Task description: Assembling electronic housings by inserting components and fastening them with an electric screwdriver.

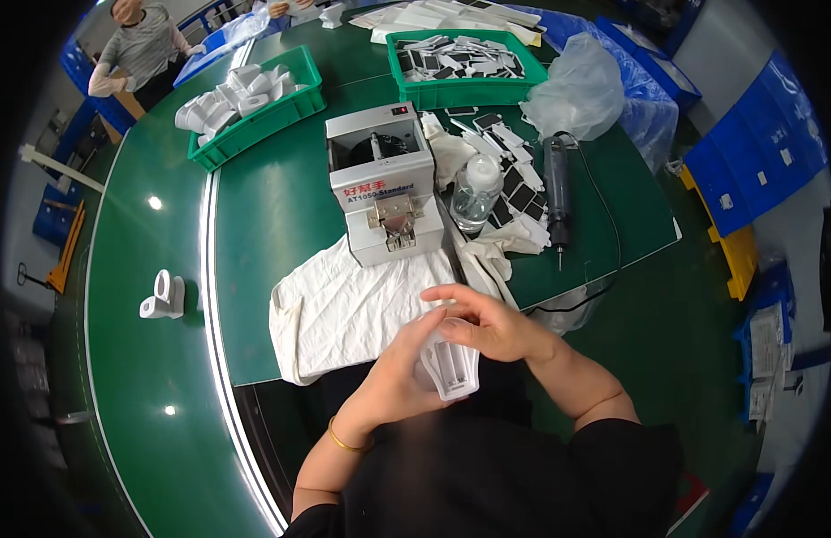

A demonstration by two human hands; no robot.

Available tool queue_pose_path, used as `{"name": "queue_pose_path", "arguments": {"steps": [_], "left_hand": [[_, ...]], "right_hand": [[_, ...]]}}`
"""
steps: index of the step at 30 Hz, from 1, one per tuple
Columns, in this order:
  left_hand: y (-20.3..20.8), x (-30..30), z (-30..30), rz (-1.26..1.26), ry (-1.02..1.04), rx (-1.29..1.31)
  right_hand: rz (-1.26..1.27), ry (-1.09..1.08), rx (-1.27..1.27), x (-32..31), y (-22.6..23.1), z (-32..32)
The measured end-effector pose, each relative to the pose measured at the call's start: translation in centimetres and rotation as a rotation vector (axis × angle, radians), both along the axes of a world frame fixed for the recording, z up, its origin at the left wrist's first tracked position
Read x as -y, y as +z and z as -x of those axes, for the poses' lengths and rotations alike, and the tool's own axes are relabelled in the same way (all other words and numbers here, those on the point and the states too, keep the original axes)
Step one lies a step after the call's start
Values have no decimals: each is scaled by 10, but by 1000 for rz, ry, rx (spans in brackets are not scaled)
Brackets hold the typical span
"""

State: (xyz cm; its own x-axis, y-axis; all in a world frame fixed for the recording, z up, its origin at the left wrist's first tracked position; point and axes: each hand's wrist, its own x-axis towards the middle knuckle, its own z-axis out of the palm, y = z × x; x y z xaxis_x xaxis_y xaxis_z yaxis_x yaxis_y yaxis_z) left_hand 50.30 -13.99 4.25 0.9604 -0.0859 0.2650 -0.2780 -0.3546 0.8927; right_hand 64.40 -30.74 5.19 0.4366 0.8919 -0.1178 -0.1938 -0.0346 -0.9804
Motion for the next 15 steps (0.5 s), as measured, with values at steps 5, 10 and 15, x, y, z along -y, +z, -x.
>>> {"name": "queue_pose_path", "arguments": {"steps": [5,10,15], "left_hand": [[-11,0,5,204,166,-59],[-26,-1,3,289,226,-163],[-30,-10,7,151,302,-214]], "right_hand": [[461,-708,1165,11,-4,-88],[864,-635,1444,18,-52,-140],[789,-692,1412,15,-44,-135]]}}
